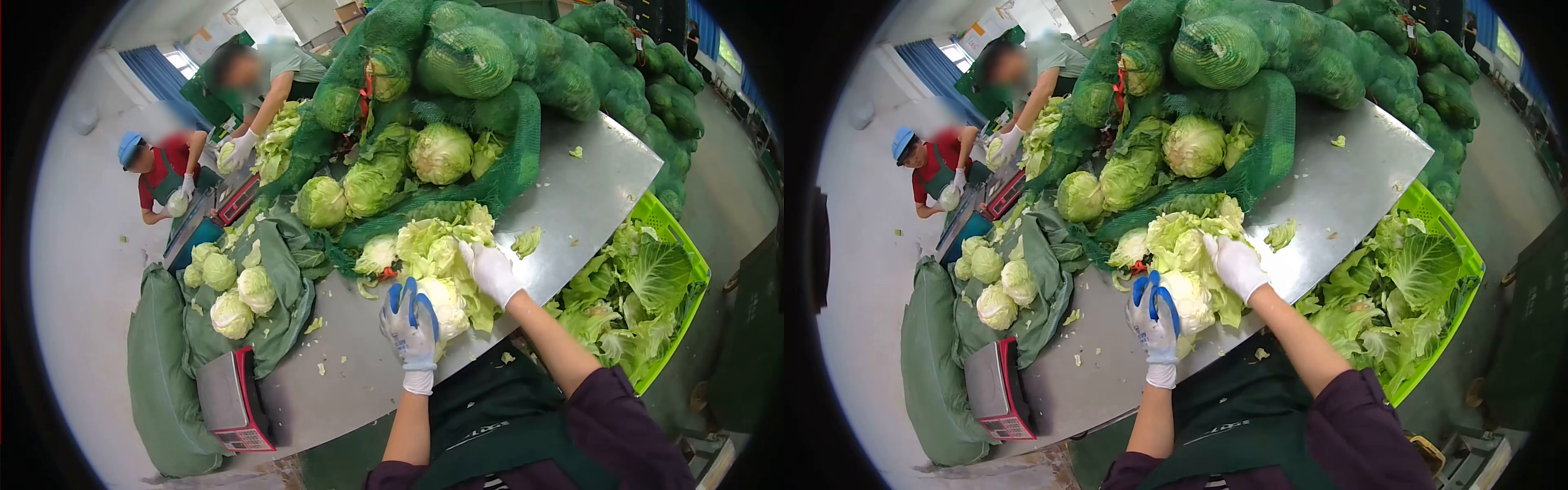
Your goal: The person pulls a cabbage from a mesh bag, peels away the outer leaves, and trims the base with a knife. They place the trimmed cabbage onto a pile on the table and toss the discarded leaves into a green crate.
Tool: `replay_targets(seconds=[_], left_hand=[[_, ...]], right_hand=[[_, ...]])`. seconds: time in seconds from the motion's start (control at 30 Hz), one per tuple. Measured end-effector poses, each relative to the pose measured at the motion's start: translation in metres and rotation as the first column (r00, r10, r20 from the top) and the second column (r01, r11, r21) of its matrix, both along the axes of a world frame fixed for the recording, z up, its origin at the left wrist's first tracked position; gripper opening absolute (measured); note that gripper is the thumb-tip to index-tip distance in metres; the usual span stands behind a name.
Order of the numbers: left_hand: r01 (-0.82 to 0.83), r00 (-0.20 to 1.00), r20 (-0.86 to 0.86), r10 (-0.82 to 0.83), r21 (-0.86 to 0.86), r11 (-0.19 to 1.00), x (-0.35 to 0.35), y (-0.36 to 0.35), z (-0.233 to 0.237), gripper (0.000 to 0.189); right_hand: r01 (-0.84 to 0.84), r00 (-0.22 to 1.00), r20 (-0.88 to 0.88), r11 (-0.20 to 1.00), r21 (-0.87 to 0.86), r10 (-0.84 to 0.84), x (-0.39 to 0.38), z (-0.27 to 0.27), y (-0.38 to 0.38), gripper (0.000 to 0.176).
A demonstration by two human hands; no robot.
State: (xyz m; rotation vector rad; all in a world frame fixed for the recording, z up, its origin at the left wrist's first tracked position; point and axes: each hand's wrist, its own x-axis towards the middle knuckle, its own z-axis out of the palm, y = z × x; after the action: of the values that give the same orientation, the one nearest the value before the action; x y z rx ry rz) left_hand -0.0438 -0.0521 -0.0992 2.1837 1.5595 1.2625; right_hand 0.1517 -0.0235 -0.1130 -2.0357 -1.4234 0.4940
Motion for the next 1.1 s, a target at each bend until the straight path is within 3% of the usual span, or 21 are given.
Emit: replay_targets(seconds=[0.03, 0.1, 0.13, 0.23, 0.27, 0.3, 0.37, 0.4, 0.43, 0.47, 0.5, 0.53, 0.57, 0.6, 0.67, 0.77, 0.83, 0.9, 0.97, 1.03, 1.1], left_hand=[[-0.004, 1.0, 0.0, 0.004, -0.002, 1.0, -0.007, 0.001, 0.001, 0.036], [0.205, 0.966, 0.167, -0.199, -0.024, 0.978, -0.021, 0.006, 0.006, 0.035], [0.277, 0.927, 0.267, -0.265, -0.007, 0.961, -0.031, 0.009, -0.005, 0.033], [0.417, 0.8, 0.51, -0.317, -0.092, 0.904, -0.056, 0.007, -0.015, 0.033], [0.417, 0.801, 0.508, -0.317, -0.093, 0.904, -0.064, 0.008, -0.014, 0.033], [0.398, 0.851, 0.431, -0.302, -0.151, 0.905, -0.068, 0.006, -0.004, 0.034], [0.374, 0.892, 0.348, -0.29, -0.201, 0.906, -0.07, 0.0, 0.013, 0.035], [0.251, 0.958, 0.194, -0.212, -0.204, 0.946, -0.065, -0.007, 0.026, 0.037], [0.122, 0.992, 0.04, -0.116, -0.187, 0.975, -0.058, -0.011, 0.033, 0.041], [0.137, 0.991, 0.013, -0.137, -0.165, 0.977, -0.048, -0.013, 0.032, 0.054], [0.161, 0.981, -0.093, -0.171, -0.111, 0.981, -0.037, -0.016, 0.028, 0.07], [0.078, 0.961, -0.258, -0.095, -0.077, 0.994, -0.025, -0.026, 0.03, 0.075], [0.003, 0.91, -0.414, -0.014, -0.025, 1.0, -0.017, -0.032, 0.034, 0.08], [0.005, 0.909, -0.416, -0.013, -0.022, 1.0, -0.016, -0.031, 0.031, 0.08], [0.074, 0.976, -0.202, -0.08, -0.036, 0.997, -0.016, -0.027, 0.022, 0.088], [0.064, 0.987, -0.147, -0.069, -0.035, 0.997, -0.025, -0.022, 0.017, 0.089], [0.073, 0.987, -0.141, -0.081, -0.064, 0.995, -0.03, -0.021, 0.021, 0.089], [0.087, 0.987, -0.129, -0.096, -0.075, 0.993, -0.035, -0.016, 0.02, 0.088], [0.184, 0.983, 0.004, -0.185, -0.09, 0.979, -0.042, -0.005, 0.011, 0.085], [0.199, 0.979, -0.031, -0.202, -0.076, 0.977, -0.052, 0.0, 0.006, 0.081], [0.296, 0.932, 0.275, -0.236, -0.204, 0.933, -0.058, 0.007, 0.003, 0.077]], right_hand=[[-0.004, 1.0, 0.0, 1.0, -0.002, 0.004, 0.004, 0.004, 0.005, 0.053], [-0.042, 0.997, 0.065, 0.998, -0.041, 0.044, 0.012, 0.013, 0.01, 0.055], [-0.053, 0.996, -0.077, 0.999, -0.003, 0.052, 0.018, 0.009, 0.013, 0.055], [-0.058, 0.973, -0.224, 0.998, -0.016, 0.053, 0.02, 0.009, 0.023, 0.05], [-0.047, 0.985, -0.171, 0.997, -0.057, 0.037, 0.02, 0.012, 0.025, 0.046], [-0.048, 0.984, -0.173, 0.997, -0.056, 0.038, 0.016, 0.014, 0.024, 0.046], [0.007, 1.0, 0.002, 0.997, -0.081, -0.007, 0.007, 0.019, 0.024, 0.04], [0.006, 1.0, 0.002, 0.997, -0.077, -0.006, 0.0, 0.029, 0.019, 0.04], [0.037, 0.998, 0.049, 0.998, 0.041, -0.039, -0.01, 0.047, 0.006, 0.04], [0.06, 0.993, 0.092, 0.986, 0.156, -0.075, -0.022, 0.065, -0.008, 0.04], [0.073, 0.997, 0.014, 0.939, 0.337, -0.082, -0.04, 0.079, -0.021, 0.038], [0.007, 0.998, -0.055, 0.948, 0.318, 0.011, -0.054, 0.092, -0.031, 0.035], [-0.124, 0.973, -0.125, 0.901, 0.415, 0.192, -0.067, 0.08, -0.035, 0.036], [-0.197, 0.947, -0.177, 0.919, 0.34, 0.269, -0.078, 0.078, -0.037, 0.041], [-0.273, 0.911, -0.236, 0.925, 0.265, 0.337, -0.086, 0.069, -0.033, 0.046], [-0.222, 0.908, -0.294, 0.937, 0.268, 0.299, -0.083, 0.043, -0.011, 0.062], [-0.367, 0.91, -0.206, 0.93, -0.003, 0.359, -0.076, 0.043, 0.004, 0.071], [-0.351, 0.931, -0.12, 0.935, -0.042, 0.344, -0.071, 0.032, 0.016, 0.067], [-0.318, 0.945, -0.062, 0.947, 0.035, 0.32, -0.07, 0.008, 0.029, 0.064], [-0.304, 0.95, -0.07, 0.952, 0.032, 0.305, -0.072, 0.001, 0.033, 0.057], [-0.261, 0.964, -0.043, 0.963, 0.064, 0.264, -0.072, -0.007, 0.038, 0.047]])
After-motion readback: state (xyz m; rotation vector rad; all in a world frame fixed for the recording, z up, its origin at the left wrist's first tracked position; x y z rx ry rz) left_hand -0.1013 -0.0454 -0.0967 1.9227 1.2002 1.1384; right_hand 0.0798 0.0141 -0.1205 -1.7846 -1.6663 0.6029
